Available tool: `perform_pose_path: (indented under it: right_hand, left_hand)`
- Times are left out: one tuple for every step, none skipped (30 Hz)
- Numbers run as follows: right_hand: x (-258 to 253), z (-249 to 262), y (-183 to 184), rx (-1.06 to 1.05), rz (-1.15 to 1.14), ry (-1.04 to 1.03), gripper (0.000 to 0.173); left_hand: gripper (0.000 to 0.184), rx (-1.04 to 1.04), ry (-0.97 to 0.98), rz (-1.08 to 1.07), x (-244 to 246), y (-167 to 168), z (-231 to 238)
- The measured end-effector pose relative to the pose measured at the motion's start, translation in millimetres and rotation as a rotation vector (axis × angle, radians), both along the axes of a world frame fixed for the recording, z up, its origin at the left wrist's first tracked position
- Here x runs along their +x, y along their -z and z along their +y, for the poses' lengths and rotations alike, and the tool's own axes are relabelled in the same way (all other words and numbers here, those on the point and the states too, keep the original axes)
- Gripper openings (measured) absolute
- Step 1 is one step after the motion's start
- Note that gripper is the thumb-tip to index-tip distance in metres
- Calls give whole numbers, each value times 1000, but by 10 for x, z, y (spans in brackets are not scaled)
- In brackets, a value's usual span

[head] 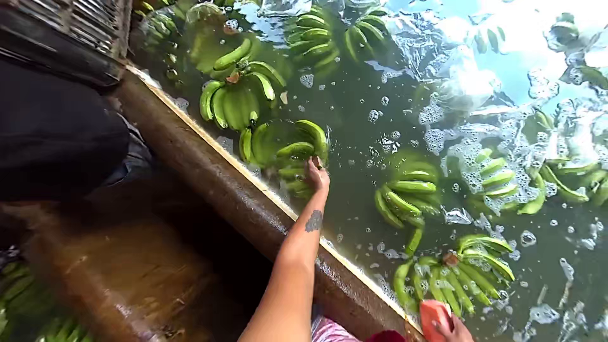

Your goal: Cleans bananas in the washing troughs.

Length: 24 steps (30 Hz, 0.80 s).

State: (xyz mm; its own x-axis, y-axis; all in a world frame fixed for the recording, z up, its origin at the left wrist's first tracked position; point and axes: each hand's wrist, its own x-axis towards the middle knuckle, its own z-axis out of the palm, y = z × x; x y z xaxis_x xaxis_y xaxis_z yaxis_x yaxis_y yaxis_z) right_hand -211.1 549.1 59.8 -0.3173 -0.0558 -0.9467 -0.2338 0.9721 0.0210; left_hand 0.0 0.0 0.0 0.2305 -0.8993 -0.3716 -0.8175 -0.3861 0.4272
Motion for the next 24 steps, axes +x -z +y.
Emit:
perform_pose_path:
  right_hand:
    - [38,-38,-104,-86,2,19,70]
    - [55,-55,-134,-152,9,31,70]
    - [79,-56,-148,-211,29,48,69]
    - [96,-38,-145,-255,45,61,69]
    - [98,-52,-154,-278,57,78,69]
    - [94,-78,-180,-292,68,97,69]
    - [89,-86,-221,-302,74,115,70]
    - [90,-81,-268,-315,83,140,70]
    - [93,-49,-295,-326,97,157,70]
    - [96,4,-309,-331,113,168,69]
    - [96,62,-322,-337,129,178,67]
    - [95,109,-350,-334,139,186,64]
    - [95,155,-384,-316,145,187,62]
    - [103,204,-417,-295,153,186,61]
    - [119,256,-448,-282,163,194,60]
    - [143,324,-452,-283,181,208,59]
    - [173,404,-435,-301,201,238,59]
    - [203,481,-409,-318,225,275,60]
    - [227,543,-389,-337,248,305,62]
    - [246,572,-388,-348,265,326,63]
    - [265,590,-384,-361,276,347,63]
    - [283,607,-371,-378,287,366,63]
    - [294,622,-356,-386,294,383,63]
    - [299,640,-331,-388,297,389,63]
  left_hand:
    - [54,7,7,114,32,-76,94]
    - [52,5,-21,292,78,-145,166]
    - [48,15,-93,510,137,-230,238]
    - [43,52,-196,718,199,-367,335]
    - [38,109,-306,912,250,-510,442]
    - [36,178,-405,1101,279,-625,560]
    - [37,252,-469,1275,292,-691,707]
    - [42,303,-515,1399,266,-736,871]
    - [46,316,-553,1466,210,-762,1038]
    - [49,314,-558,1507,143,-770,1202]
    - [53,318,-538,1561,82,-747,1347]
    - [55,338,-502,1620,23,-712,1456]
    - [57,368,-455,1681,-28,-656,1533]
    - [57,401,-405,1735,-75,-596,1580]
    - [57,427,-361,1768,-134,-578,1599]
    - [56,464,-334,1800,-189,-566,1596]
    - [54,504,-302,1812,-232,-573,1578]
    - [51,550,-279,1821,-263,-575,1552]
    - [46,584,-259,1806,-286,-585,1518]
    - [41,594,-216,1746,-311,-634,1469]
    - [34,588,-159,1673,-337,-712,1414]
    - [28,567,-99,1587,-376,-836,1359]
    - [29,545,-22,1485,-429,-980,1307]
    - [33,519,64,1378,-498,-1124,1269]
